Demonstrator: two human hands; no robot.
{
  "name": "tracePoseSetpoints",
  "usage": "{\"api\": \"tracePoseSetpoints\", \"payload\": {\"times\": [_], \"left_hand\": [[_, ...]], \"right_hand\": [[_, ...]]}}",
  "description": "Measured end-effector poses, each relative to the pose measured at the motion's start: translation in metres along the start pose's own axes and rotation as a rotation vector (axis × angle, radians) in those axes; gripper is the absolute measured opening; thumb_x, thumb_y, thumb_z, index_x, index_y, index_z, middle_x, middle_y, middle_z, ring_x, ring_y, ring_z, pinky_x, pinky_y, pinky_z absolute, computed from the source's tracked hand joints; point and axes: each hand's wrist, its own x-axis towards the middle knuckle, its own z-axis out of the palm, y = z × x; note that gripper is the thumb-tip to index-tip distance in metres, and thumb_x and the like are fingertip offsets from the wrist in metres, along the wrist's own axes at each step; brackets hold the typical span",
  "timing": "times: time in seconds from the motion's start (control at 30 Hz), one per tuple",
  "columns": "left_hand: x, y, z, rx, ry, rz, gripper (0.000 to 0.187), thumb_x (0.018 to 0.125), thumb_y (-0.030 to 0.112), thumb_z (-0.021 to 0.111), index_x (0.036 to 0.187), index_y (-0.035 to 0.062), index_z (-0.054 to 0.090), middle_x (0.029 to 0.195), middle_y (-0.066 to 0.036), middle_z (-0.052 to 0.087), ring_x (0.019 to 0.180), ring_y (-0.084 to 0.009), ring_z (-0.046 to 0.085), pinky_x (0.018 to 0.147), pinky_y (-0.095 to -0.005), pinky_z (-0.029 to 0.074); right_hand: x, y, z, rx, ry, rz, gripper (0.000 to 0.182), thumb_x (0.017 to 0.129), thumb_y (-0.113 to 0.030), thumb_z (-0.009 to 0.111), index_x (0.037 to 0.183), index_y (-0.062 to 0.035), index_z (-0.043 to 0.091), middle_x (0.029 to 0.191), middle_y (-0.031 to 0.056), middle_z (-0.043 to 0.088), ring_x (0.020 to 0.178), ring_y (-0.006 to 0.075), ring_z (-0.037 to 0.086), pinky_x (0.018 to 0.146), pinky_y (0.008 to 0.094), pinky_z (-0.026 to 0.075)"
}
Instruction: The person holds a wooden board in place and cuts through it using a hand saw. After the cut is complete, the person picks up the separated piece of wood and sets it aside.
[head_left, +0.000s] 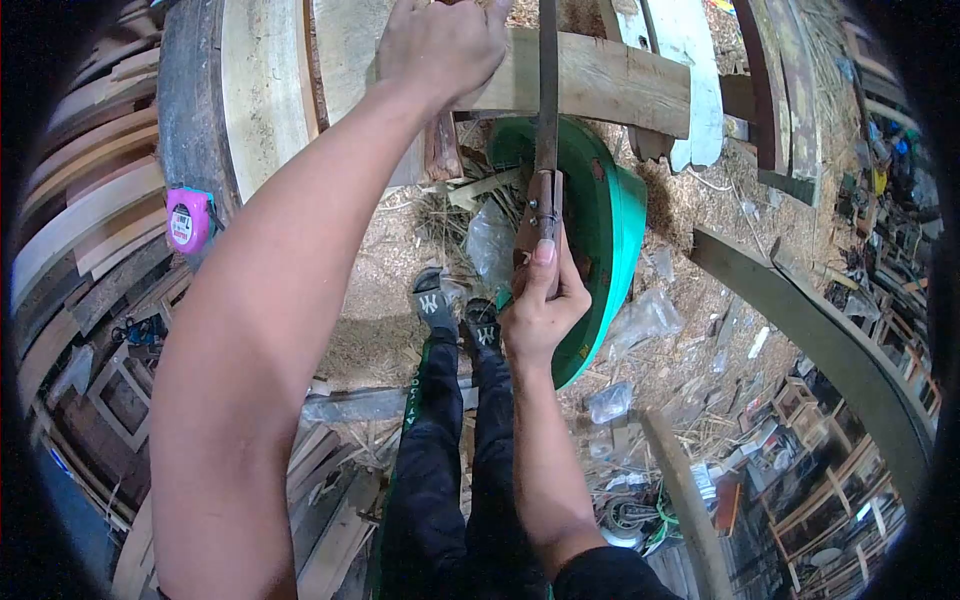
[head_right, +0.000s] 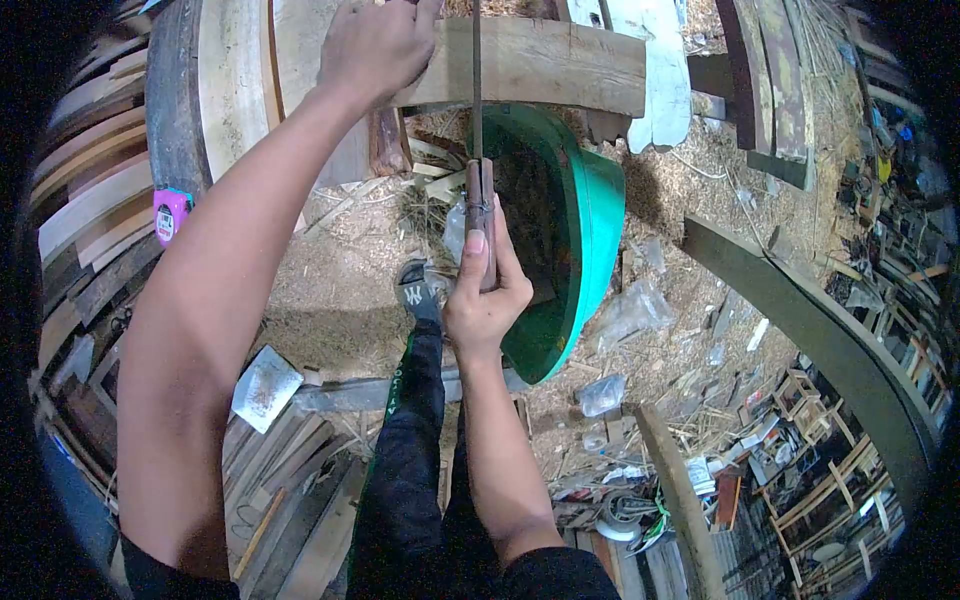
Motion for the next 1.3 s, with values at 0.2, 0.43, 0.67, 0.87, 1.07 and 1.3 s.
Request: {"api": "tracePoseSetpoints", "payload": {"times": [0.2,0.43,0.67,0.87,1.07,1.3], "left_hand": [[0.001,0.004,0.008,-0.036,0.115,-0.154,0.060,0.106,0.038,0.042,0.079,-0.0045,0.075,0.078,-0.032,0.069,0.084,-0.0498,0.069,0.088,-0.0573,0.052],[0.001,0.008,0.004,-0.095,0.098,-0.229,0.058,0.104,0.034,0.042,0.076,-0.0054,0.074,0.078,-0.033,0.070,0.081,-0.0498,0.071,0.086,-0.0556,0.055],[0.000,0.003,0.000,-0.059,0.030,-0.125,0.058,0.103,0.035,0.042,0.078,-0.0055,0.075,0.080,-0.034,0.069,0.082,-0.0492,0.071,0.086,-0.0555,0.055],[0.000,0.007,0.007,-0.121,0.112,-0.204,0.059,0.103,0.037,0.041,0.081,-0.0055,0.076,0.084,-0.033,0.071,0.084,-0.0483,0.072,0.087,-0.0547,0.055],[0.001,0.014,-0.003,-0.148,-0.041,-0.237,0.058,0.103,0.035,0.040,0.083,-0.0059,0.076,0.085,-0.032,0.071,0.085,-0.0481,0.072,0.086,-0.0554,0.055],[0.004,0.008,0.004,-0.057,0.077,-0.147,0.057,0.102,0.034,0.040,0.080,-0.0067,0.074,0.084,-0.033,0.071,0.084,-0.0485,0.071,0.086,-0.0533,0.056]], "right_hand": [[-0.028,0.004,-0.016,-0.066,0.023,0.004,0.045,0.105,-0.017,0.059,0.141,0.0106,0.057,0.132,0.0201,0.069,0.120,0.0196,0.064,0.105,0.0333,0.047],[0.008,-0.005,-0.007,-0.130,0.030,-0.075,0.048,0.107,-0.030,0.059,0.140,0.0054,0.061,0.073,-0.0066,0.052,0.059,0.0014,0.038,0.052,0.0201,0.027],[-0.031,-0.024,-0.031,-0.154,-0.034,0.099,0.044,0.105,-0.015,0.056,0.141,0.0103,0.057,0.130,0.0186,0.070,0.115,0.0186,0.066,0.100,0.0311,0.050],[-0.008,0.009,-0.014,-0.159,0.029,-0.080,0.054,0.107,-0.035,0.058,0.141,0.0054,0.060,0.073,-0.0058,0.053,0.061,0.0018,0.042,0.053,0.0200,0.031],[-0.042,0.005,-0.038,-0.184,0.027,-0.089,0.047,0.105,-0.020,0.054,0.141,0.0105,0.057,0.130,0.0191,0.070,0.117,0.0196,0.067,0.100,0.0319,0.049],[-0.037,0.001,-0.044,-0.185,-0.009,0.031,0.047,0.105,-0.021,0.057,0.139,0.0101,0.059,0.127,0.0205,0.071,0.112,0.0186,0.068,0.097,0.0307,0.051]]}}
